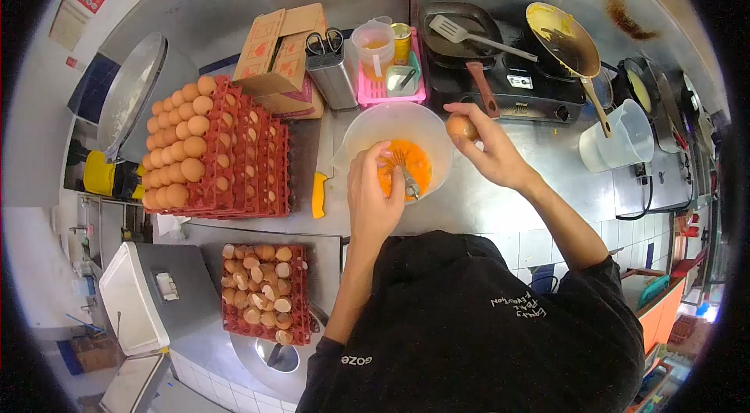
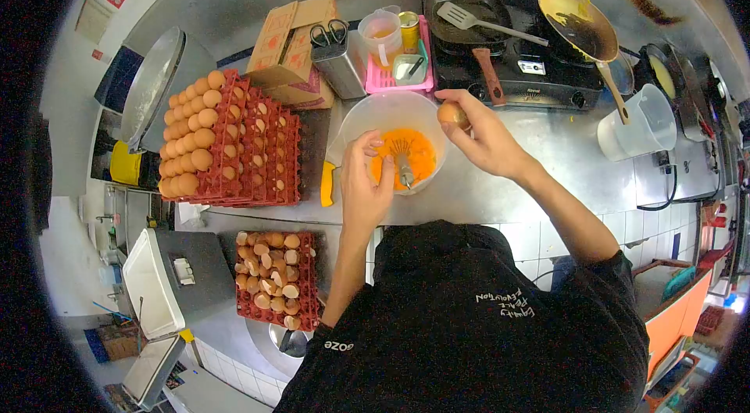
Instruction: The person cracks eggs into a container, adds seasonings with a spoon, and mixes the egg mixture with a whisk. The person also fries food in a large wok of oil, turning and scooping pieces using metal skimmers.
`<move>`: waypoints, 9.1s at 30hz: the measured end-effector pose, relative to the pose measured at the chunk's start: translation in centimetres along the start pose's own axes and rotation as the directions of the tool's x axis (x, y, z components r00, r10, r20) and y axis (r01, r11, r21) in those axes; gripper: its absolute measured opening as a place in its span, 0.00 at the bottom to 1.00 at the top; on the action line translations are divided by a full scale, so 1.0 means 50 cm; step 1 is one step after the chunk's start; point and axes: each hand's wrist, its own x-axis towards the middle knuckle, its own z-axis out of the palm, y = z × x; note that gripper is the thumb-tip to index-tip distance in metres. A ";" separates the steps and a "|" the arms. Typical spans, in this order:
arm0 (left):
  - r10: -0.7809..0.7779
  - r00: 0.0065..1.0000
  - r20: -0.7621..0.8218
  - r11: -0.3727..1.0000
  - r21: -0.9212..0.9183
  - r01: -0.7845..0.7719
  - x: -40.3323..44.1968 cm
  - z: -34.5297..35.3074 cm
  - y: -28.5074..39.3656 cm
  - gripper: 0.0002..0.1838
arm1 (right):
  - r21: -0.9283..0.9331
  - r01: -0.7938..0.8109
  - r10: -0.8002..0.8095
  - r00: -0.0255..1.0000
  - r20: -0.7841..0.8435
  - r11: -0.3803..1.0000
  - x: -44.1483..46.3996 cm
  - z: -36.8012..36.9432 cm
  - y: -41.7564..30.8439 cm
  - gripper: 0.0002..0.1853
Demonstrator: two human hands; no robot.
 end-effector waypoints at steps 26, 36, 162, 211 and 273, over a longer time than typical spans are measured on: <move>0.030 0.995 0.092 0.979 -0.206 -0.011 0.088 -0.030 -0.013 0.23 | 0.367 -0.062 -0.083 0.927 0.366 0.928 0.131 0.079 0.013 0.26; 0.132 0.990 -0.057 0.990 -0.033 -0.134 0.085 -0.003 -0.027 0.26 | 0.099 0.213 -0.233 0.929 0.287 0.972 0.154 0.076 -0.005 0.26; -0.009 0.978 0.208 0.980 -0.191 0.050 0.076 0.011 0.006 0.26 | -0.391 0.202 -0.170 0.979 0.117 0.898 0.040 0.025 0.002 0.21; -0.085 0.973 -0.213 0.943 -0.334 0.009 0.062 -0.129 -0.028 0.25 | 0.410 -0.034 -0.111 0.939 0.325 0.912 0.161 0.174 -0.101 0.32; 0.097 0.950 0.298 0.953 -0.303 -0.002 0.094 -0.054 -0.028 0.27 | 0.470 -0.419 0.201 0.872 0.446 0.777 0.106 0.086 -0.014 0.20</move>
